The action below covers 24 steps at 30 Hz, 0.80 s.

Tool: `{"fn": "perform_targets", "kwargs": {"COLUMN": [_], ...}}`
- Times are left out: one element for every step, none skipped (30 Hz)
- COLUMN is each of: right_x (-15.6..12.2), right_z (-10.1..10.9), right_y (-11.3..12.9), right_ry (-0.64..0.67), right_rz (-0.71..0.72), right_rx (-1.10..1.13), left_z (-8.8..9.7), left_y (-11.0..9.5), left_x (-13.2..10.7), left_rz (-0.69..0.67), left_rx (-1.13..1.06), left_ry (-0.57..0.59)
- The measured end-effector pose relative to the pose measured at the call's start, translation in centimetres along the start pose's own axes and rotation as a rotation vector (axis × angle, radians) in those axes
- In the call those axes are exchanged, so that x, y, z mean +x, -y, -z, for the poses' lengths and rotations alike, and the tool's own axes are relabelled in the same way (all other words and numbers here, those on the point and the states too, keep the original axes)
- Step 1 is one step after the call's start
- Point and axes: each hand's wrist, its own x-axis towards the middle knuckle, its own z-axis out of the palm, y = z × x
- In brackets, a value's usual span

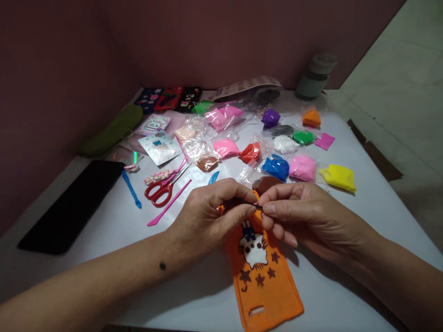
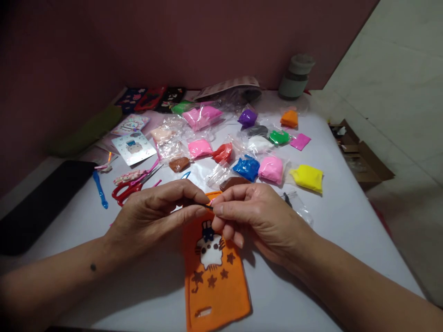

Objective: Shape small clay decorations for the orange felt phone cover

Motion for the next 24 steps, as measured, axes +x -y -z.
{"fn": "perform_targets", "kwargs": {"right_x": [-0.03,-0.05,-0.08,-0.1,-0.12,-0.12,-0.11,-0.09,-0.06,-0.02,0.01,0.04,0.08,0.1,0.13,0.14,0.15,0.14,0.13,0.1,0.06,0.02,-0.02,-0.05], "right_z": [0.05,0.1,0.14,0.17,0.19,0.21,0.22,0.23,0.26,0.29,0.34,0.39,0.43,0.47,0.48,0.48,0.45,0.41,0.36,0.31,0.27,0.24,0.24,0.26], "right_y": [-0.01,-0.02,-0.03,-0.03,-0.04,-0.04,-0.04,-0.04,-0.04,-0.04,-0.04,-0.04,-0.04,-0.04,-0.04,-0.04,-0.06,-0.08,-0.11,-0.14,-0.19,-0.23,-0.27,-0.29], "right_ry": [-0.002,-0.004,-0.004,-0.004,-0.004,-0.003,-0.003,-0.003,-0.003,-0.002,-0.001,0.0,0.003,0.007,0.012,0.017,0.023,0.029,0.035,0.039,0.041,0.042,0.041,0.038], "right_rz": [0.001,0.002,0.004,0.005,0.005,0.006,0.006,0.007,0.008,0.01,0.011,0.012,0.014,0.015,0.016,0.017,0.016,0.014,0.011,0.008,0.004,0.0,-0.001,-0.001], "right_rx": [-0.003,-0.005,-0.007,-0.01,-0.012,-0.014,-0.015,-0.016,-0.017,-0.016,-0.016,-0.017,-0.017,-0.017,-0.016,-0.015,-0.014,-0.013,-0.014,-0.016,-0.022,-0.029,-0.038,-0.046], "left_z": [0.02,0.04,0.05,0.06,0.06,0.05,0.04,0.03,0.02,0.0,-0.01,-0.03,-0.05,-0.06,-0.07,-0.07,-0.06,-0.04,-0.02,0.0,0.02,0.03,0.02,0.01], "left_y": [0.01,0.02,0.02,0.02,0.02,0.02,0.02,0.02,0.01,-0.01,-0.03,-0.05,-0.08,-0.1,-0.11,-0.12,-0.11,-0.1,-0.08,-0.06,-0.04,-0.03,-0.03,-0.04], "left_x": [0.02,0.03,0.06,0.08,0.1,0.12,0.13,0.13,0.13,0.13,0.12,0.11,0.11,0.11,0.12,0.13,0.14,0.14,0.14,0.13,0.12,0.1,0.08,0.07], "left_rz": [0.001,0.004,0.007,0.013,0.017,0.02,0.02,0.014,0.007,0.0,-0.001,0.0,0.002,0.006,0.009,0.008,0.007,0.006,0.005,0.005,0.005,0.005,0.006,0.006], "left_rx": [0.005,0.004,0.0,-0.002,-0.001,0.004,0.009,0.011,0.012,0.01,0.006,0.003,0.0,-0.005,-0.01,-0.013,-0.012,-0.011,-0.009,-0.006,-0.005,-0.005,-0.005,-0.007], "left_ry": [-0.002,-0.004,-0.008,-0.015,-0.02,-0.027,-0.034,-0.04,-0.043,-0.044,-0.043,-0.044,-0.043,-0.043,-0.044,-0.045,-0.046,-0.047,-0.046,-0.045,-0.045,-0.047,-0.048,-0.048]}}
